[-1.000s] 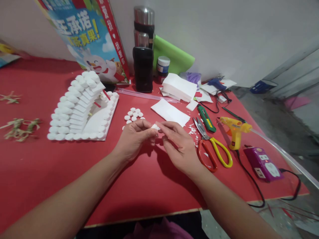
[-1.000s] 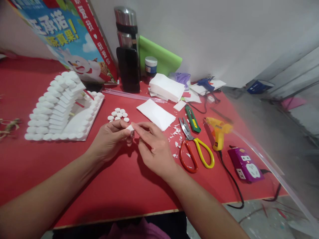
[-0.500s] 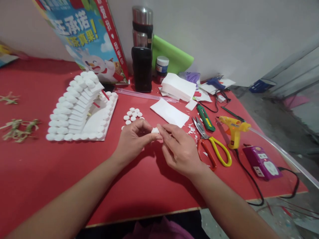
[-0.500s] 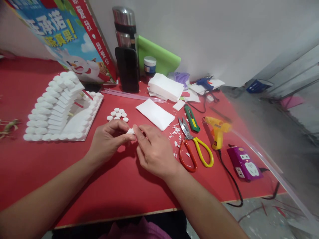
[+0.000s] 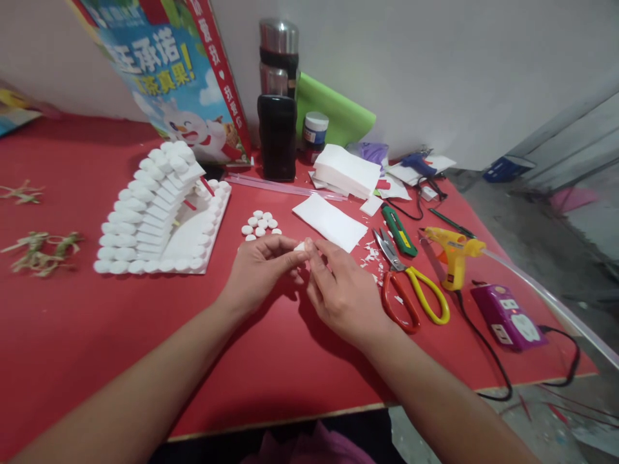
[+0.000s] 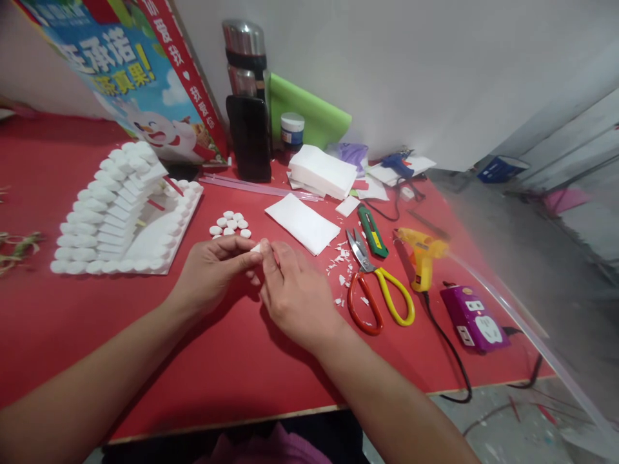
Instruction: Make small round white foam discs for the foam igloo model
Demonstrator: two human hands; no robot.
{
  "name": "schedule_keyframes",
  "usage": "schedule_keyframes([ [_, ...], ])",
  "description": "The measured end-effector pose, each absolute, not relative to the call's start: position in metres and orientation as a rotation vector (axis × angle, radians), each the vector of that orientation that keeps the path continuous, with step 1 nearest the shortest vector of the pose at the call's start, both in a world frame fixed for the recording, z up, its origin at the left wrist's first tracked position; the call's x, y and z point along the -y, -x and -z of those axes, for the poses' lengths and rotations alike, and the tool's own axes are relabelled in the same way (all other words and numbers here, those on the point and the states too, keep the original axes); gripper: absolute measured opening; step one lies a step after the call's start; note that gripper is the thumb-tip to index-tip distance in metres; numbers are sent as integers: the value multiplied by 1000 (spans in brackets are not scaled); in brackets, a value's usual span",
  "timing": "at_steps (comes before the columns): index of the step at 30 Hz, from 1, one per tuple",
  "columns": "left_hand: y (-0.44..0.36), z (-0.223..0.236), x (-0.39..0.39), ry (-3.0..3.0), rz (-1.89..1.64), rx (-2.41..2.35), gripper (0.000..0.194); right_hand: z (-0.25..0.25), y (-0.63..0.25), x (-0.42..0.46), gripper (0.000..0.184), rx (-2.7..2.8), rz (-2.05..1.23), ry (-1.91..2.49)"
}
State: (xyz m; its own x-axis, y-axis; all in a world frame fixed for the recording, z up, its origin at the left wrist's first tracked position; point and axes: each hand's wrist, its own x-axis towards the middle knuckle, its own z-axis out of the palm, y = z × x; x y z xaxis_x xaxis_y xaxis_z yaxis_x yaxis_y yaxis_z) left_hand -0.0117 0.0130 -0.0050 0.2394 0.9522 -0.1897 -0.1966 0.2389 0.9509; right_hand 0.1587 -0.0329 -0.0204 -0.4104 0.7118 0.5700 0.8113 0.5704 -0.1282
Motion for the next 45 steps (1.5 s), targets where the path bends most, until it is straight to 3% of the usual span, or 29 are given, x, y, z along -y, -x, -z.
schedule_keyframes([
  [9,14,11,-15,-853,-955,-807,27,23,-156,31,73,2216,150,1237],
  [13,15,11,-17,-965,-985,-857,23,22,-156,32,66,2162,23,1203],
  [16,14,8,-17,-1016,-989,-905,21,19,-157,31,51,1971,-287,1143],
  [20,11,5,-13,-1028,-983,-929,25,14,-161,25,25,1392,-959,1137],
  [26,7,1,-8,-1143,-954,-889,21,19,-160,15,27,884,-1486,1028],
  [32,8,1,-7,-1311,-1049,-892,13,21,-161,14,19,963,-1460,993],
  [45,8,7,-5,-1363,-1012,-895,18,24,-164,16,17,1073,-1460,1001],
])
